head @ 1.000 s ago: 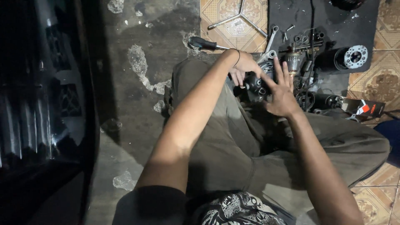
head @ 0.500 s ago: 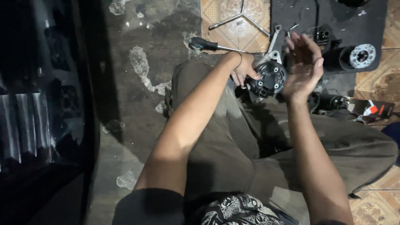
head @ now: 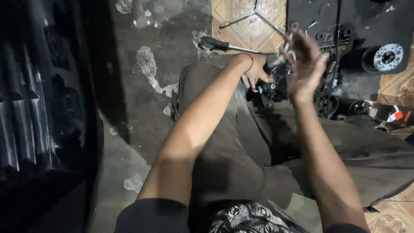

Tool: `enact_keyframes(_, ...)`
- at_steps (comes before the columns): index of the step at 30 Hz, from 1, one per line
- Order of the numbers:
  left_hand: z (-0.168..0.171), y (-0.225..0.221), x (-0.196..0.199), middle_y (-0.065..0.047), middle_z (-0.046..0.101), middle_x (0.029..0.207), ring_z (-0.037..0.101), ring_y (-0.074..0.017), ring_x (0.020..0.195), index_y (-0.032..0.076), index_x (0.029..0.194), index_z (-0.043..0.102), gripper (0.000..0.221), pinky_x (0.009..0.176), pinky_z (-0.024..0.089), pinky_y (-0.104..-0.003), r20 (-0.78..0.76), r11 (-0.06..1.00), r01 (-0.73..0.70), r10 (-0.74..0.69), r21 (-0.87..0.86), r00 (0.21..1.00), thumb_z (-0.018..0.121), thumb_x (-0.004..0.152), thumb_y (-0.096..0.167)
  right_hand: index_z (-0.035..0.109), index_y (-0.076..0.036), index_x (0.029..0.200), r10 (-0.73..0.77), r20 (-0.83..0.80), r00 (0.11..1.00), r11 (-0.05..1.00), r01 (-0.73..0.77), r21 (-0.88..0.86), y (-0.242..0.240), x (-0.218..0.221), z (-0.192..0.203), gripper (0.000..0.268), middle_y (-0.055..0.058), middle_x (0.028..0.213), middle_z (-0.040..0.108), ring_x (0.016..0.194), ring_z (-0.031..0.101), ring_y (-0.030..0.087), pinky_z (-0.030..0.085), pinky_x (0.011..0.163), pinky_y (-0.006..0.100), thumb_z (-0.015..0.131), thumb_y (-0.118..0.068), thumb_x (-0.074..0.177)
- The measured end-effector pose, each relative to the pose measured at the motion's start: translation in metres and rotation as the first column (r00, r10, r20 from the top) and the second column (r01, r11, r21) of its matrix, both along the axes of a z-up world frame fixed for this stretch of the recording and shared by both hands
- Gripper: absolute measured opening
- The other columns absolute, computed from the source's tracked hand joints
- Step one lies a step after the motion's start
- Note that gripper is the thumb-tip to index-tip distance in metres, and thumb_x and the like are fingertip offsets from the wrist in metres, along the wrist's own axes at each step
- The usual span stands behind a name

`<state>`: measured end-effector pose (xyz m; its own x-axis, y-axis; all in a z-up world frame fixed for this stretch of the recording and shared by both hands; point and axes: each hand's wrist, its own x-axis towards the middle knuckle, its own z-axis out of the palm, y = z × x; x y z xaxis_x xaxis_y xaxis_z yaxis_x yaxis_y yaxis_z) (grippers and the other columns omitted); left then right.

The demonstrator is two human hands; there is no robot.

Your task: Assembling the components of a vehicle alternator using hand tools on the floor.

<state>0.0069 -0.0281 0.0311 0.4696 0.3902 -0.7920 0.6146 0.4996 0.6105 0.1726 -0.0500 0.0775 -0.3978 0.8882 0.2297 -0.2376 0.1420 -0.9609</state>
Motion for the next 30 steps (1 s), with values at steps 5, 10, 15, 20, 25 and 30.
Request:
enact_keyframes(5,-0.025,0.003,0.004,-0.022,0.076,0.112,0.082,-0.0287,0.087,-0.011,0.126,0.055,0.059,0.07,0.07,-0.034,-0.008,0.999,0.028,-0.028,0.033,1.0,0.073,0.093,0.035,0.044,0.014,0.143,0.028,0.1,0.995,0.996,-0.019,-0.092,0.008,0.008,-0.044,0.081,0.032,0.145,0.05,0.131,0.058,0.041,0.054,0.106,0.05,0.033,-0.06,0.111)
enact_keyframes(10,0.003,-0.002,0.0,-0.017,0.077,0.096,0.08,-0.0249,0.079,-0.009,0.111,0.065,0.05,0.069,0.069,-0.03,-0.054,0.997,0.027,-0.023,0.075,0.998,0.073,0.093,0.037,0.046,-0.013,0.147,0.029,0.009,1.0,1.0,-0.029,0.001,0.009,-0.005,-0.003,0.065,0.017,0.15,0.049,0.138,0.053,0.037,0.052,0.111,0.054,0.034,-0.065,0.11)
enact_keyframes(15,-0.04,0.011,0.003,-0.012,0.08,0.097,0.078,-0.0224,0.071,-0.007,0.104,0.07,0.044,0.059,0.065,-0.028,-0.068,0.994,0.098,-0.095,0.041,0.993,0.074,0.093,0.035,0.033,-0.007,0.156,0.064,0.015,0.998,0.998,-0.064,-0.018,0.014,-0.006,-0.022,0.063,0.018,0.161,0.038,0.144,0.045,0.034,0.045,0.116,0.049,0.037,-0.054,0.114)
enact_keyframes(20,-0.044,0.01,0.002,-0.018,0.075,0.078,0.074,-0.0249,0.06,-0.008,0.114,0.06,0.049,0.053,0.065,-0.036,0.003,0.974,-0.06,0.061,0.22,0.998,0.079,0.086,0.029,0.054,0.003,0.139,-0.019,0.077,0.997,0.985,0.032,-0.17,0.015,0.002,-0.047,0.065,0.021,0.142,0.058,0.133,0.058,0.031,0.052,0.109,0.043,0.037,-0.052,0.11)
enact_keyframes(25,-0.044,0.012,0.012,-0.007,0.078,0.093,0.074,-0.0235,0.076,0.012,0.111,0.074,0.044,0.076,0.059,-0.036,-0.105,0.824,-0.096,0.185,0.558,0.977,0.084,0.079,0.039,0.049,-0.007,0.146,-0.113,-0.093,0.989,0.989,0.104,-0.101,0.018,0.006,-0.011,0.075,0.018,0.147,0.053,0.134,0.057,0.033,0.055,0.106,0.046,0.034,-0.068,0.105)
enact_keyframes(30,-0.032,0.017,0.01,-0.005,0.078,0.09,0.076,-0.0234,0.076,0.013,0.105,0.077,0.032,0.069,0.063,-0.039,-0.084,0.784,-0.208,0.314,0.585,0.946,0.081,0.084,0.037,0.045,0.014,0.143,-0.195,0.064,0.979,0.981,0.196,0.002,0.022,0.016,-0.065,0.071,0.032,0.141,0.053,0.129,0.06,0.038,0.057,0.107,0.046,0.041,-0.05,0.112)
